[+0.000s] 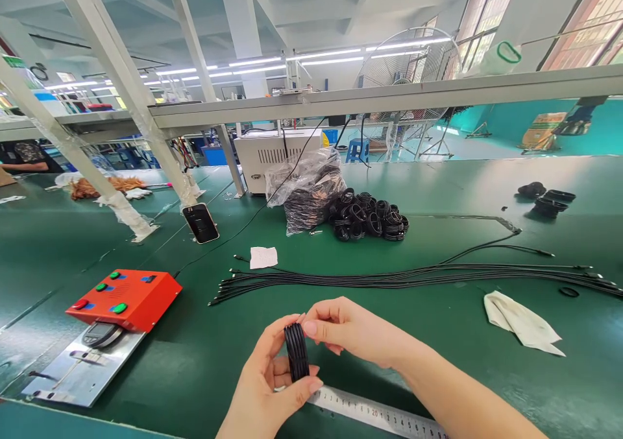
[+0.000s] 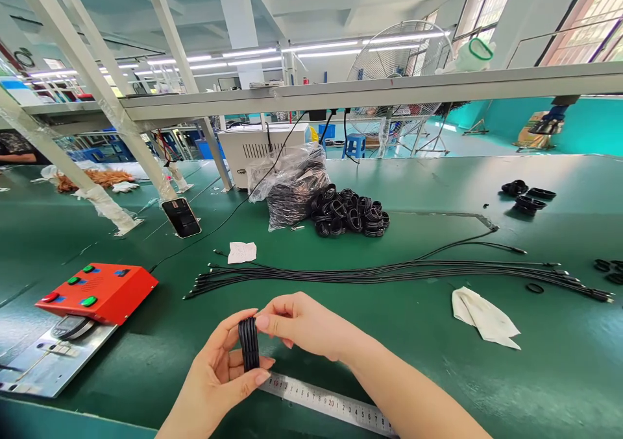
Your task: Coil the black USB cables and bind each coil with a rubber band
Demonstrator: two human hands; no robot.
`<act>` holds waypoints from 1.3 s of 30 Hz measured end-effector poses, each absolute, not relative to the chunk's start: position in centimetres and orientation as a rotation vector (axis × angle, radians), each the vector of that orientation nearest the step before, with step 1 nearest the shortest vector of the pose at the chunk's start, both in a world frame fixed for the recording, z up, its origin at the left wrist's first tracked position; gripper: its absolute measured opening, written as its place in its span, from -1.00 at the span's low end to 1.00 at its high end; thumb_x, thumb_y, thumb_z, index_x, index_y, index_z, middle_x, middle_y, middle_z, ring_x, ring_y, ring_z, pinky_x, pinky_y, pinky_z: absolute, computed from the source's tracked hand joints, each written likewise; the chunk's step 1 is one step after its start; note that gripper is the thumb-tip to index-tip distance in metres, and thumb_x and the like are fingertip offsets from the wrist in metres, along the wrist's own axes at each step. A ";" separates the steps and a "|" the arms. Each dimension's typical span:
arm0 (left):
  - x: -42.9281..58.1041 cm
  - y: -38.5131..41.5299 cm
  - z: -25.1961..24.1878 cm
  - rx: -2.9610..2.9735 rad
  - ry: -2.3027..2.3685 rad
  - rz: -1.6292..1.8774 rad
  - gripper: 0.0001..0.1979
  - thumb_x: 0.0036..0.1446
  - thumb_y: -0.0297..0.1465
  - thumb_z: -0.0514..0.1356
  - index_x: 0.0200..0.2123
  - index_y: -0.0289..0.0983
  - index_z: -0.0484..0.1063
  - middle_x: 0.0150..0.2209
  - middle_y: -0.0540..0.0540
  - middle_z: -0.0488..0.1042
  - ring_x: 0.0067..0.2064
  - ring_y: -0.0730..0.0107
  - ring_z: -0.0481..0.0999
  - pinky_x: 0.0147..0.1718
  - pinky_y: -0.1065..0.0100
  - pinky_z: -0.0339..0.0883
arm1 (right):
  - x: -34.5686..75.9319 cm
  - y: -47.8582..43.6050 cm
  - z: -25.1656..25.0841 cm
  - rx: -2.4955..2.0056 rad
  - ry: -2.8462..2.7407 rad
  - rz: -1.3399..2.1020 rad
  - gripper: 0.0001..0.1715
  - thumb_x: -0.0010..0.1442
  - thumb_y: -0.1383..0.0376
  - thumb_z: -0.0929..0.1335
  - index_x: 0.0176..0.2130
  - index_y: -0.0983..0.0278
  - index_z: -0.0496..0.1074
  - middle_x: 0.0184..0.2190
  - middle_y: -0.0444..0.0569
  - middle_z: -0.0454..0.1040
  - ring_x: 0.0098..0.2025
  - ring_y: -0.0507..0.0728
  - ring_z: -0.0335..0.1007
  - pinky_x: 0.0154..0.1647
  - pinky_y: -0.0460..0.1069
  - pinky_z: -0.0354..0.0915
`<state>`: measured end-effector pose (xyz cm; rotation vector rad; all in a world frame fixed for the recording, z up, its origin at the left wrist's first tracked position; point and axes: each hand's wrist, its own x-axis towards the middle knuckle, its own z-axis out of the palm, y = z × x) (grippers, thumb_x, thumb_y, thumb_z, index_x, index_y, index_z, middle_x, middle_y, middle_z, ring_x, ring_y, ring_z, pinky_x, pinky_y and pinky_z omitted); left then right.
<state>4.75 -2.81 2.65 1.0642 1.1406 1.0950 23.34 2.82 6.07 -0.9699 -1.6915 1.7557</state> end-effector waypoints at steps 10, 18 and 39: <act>4.8 -3.2 2.5 1.106 1.130 1.153 -0.37 -0.21 -0.33 0.46 0.01 -0.14 0.45 -0.14 -0.12 0.60 -0.25 0.19 0.62 -0.25 0.34 0.53 | 21.8 1.8 5.3 -0.798 -1.292 1.960 -0.49 -0.21 0.00 0.57 -0.53 0.34 0.39 -0.56 -0.17 0.36 -0.47 0.00 0.26 -0.33 -0.04 0.22; 4.7 -2.7 3.6 1.301 1.407 1.132 -0.33 -0.19 -0.35 0.43 0.08 -0.04 0.44 -0.09 -0.04 0.59 -0.18 0.20 0.56 -0.20 0.37 0.46 | 22.0 2.4 5.2 -0.929 -1.510 1.853 -0.49 -0.02 -0.09 0.47 -0.41 0.31 0.41 -0.54 -0.19 0.34 -0.53 -0.04 0.17 -0.54 -0.12 0.07; 4.6 -1.8 1.0 0.901 1.080 1.298 -0.63 -0.31 -0.23 0.49 -0.46 -0.23 0.45 -0.17 -0.12 0.60 -0.26 0.23 0.60 -0.28 0.33 0.46 | 22.7 3.7 4.3 -0.899 -1.539 1.902 -0.47 0.00 0.07 0.49 -0.08 0.30 0.49 -0.32 -0.08 0.49 -0.40 0.01 0.35 -0.28 0.00 0.33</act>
